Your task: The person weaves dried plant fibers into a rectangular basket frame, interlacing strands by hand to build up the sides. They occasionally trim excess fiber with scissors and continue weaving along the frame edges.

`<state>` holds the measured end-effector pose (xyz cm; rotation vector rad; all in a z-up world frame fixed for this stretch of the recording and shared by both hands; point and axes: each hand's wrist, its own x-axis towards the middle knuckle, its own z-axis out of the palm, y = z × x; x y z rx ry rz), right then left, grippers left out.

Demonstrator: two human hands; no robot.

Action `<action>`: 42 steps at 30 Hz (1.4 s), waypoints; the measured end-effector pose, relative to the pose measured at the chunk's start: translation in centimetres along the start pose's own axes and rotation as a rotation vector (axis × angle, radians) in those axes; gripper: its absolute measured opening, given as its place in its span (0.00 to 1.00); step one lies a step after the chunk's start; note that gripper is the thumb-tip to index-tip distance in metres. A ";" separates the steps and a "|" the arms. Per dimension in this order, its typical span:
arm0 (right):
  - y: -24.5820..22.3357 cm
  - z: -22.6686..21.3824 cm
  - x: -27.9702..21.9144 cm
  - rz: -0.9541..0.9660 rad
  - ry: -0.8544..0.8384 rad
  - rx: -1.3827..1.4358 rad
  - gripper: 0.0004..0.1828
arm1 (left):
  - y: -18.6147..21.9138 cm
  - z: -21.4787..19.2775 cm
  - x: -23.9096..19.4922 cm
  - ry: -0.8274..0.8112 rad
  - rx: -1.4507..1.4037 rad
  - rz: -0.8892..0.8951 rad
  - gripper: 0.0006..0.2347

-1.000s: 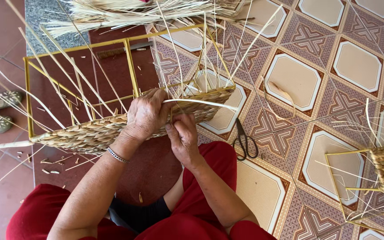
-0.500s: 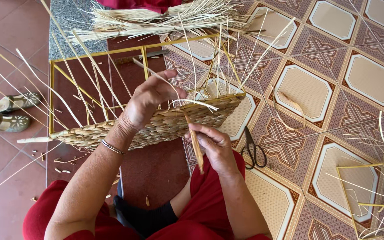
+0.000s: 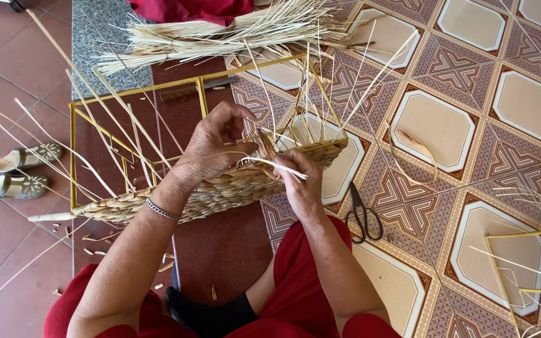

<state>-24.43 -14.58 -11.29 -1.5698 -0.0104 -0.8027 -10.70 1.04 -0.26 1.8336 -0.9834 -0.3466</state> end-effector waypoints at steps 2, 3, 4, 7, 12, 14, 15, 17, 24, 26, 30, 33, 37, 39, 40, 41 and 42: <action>0.5 0.7 0.7 0.015 0.020 0.046 0.11 | 0.4 -0.2 0.4 0.002 0.202 0.156 0.18; 0.7 0.9 1.1 0.032 -0.010 0.009 0.11 | 0.6 -0.3 0.6 0.003 0.220 0.342 0.17; 0.8 1.1 1.4 0.050 -0.040 -0.027 0.12 | 0.7 -0.3 0.8 0.002 0.236 0.527 0.16; 0.5 1.0 1.4 0.014 -0.024 -0.158 0.14 | 0.8 -0.6 0.7 -0.038 0.277 0.412 0.12; -1.3 0.8 -0.9 -0.124 0.104 -0.232 0.09 | 0.4 -1.1 0.9 -0.139 0.070 0.042 0.09; -1.9 1.4 -2.0 -0.115 0.099 -0.343 0.05 | 0.2 -0.9 1.5 -0.175 0.030 -0.086 0.10; -2.1 1.6 -2.4 -0.205 0.102 -0.402 0.07 | 0.1 -0.8 1.6 -0.197 0.025 -0.153 0.10; -2.7 1.9 -3.1 -0.386 0.104 -0.518 0.15 | -0.1 -0.6 1.9 -0.245 0.016 -0.204 0.09; -2.7 2.3 -2.7 -0.366 0.100 -0.619 0.20 | -0.3 -0.8 2.6 -0.309 -0.022 -0.285 0.07; -2.4 2.4 -2.8 -0.407 0.105 -0.688 0.21 | -0.5 -0.6 2.7 -0.330 0.023 -0.304 0.08; -1.9 2.6 -2.9 -0.426 0.110 -0.734 0.21 | -0.7 -0.4 3.0 -0.389 0.104 -0.295 0.11; -2.0 2.7 -2.7 -0.411 0.100 -0.735 0.20 | -0.3 -0.3 3.3 -0.419 0.083 -0.320 0.07; -2.5 2.9 -2.8 -0.333 0.082 -0.735 0.17 | 0.0 0.2 3.7 -0.433 0.152 -0.312 0.06; -2.6 2.8 -2.7 -0.290 0.072 -0.655 0.15 | 0.1 0.4 3.7 -0.449 0.135 -0.305 0.03; -2.6 2.8 -2.5 -0.271 0.062 -0.589 0.14 | 0.0 0.3 3.7 -0.458 0.128 -0.299 0.02; -2.7 2.7 -2.6 -0.247 0.053 -0.524 0.14 | -0.1 0.2 3.5 -0.432 0.058 -0.278 0.04; -2.5 2.6 -2.5 -0.226 0.065 -0.459 0.12 | -0.2 0.1 3.2 -0.406 -0.011 -0.257 0.05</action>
